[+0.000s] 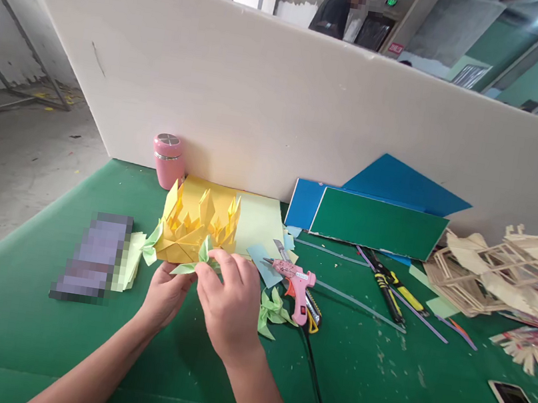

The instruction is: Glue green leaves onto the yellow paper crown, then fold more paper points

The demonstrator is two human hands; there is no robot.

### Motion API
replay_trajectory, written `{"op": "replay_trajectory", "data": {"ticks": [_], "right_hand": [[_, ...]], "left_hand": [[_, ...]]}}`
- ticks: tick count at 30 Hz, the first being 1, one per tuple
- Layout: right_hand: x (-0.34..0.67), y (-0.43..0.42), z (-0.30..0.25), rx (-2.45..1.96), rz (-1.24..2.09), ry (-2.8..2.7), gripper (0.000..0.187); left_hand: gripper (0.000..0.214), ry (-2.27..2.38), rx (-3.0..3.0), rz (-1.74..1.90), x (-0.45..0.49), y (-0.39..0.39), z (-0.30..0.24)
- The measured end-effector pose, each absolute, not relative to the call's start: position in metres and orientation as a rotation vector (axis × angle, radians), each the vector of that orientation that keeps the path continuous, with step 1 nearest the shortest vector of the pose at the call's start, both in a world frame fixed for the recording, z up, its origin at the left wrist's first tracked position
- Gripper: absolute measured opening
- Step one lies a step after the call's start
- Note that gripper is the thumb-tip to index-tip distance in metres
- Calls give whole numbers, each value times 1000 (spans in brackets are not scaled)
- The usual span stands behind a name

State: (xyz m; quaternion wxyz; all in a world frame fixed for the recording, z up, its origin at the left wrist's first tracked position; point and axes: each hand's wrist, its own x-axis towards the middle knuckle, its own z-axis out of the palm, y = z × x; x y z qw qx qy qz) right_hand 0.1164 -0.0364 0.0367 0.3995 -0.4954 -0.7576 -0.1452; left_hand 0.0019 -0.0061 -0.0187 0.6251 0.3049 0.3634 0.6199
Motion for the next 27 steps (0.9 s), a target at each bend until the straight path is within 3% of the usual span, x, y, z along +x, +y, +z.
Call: {"op": "replay_trajectory", "data": {"ticks": [6, 27], "right_hand": [[109, -25, 35, -1273, -475, -1956, 16], [103, -20, 27, -1284, -433, -1968, 20]], "left_hand": [[27, 808, 734, 1413, 2, -6, -21], [35, 794, 732, 1388, 3, -6, -18]]}}
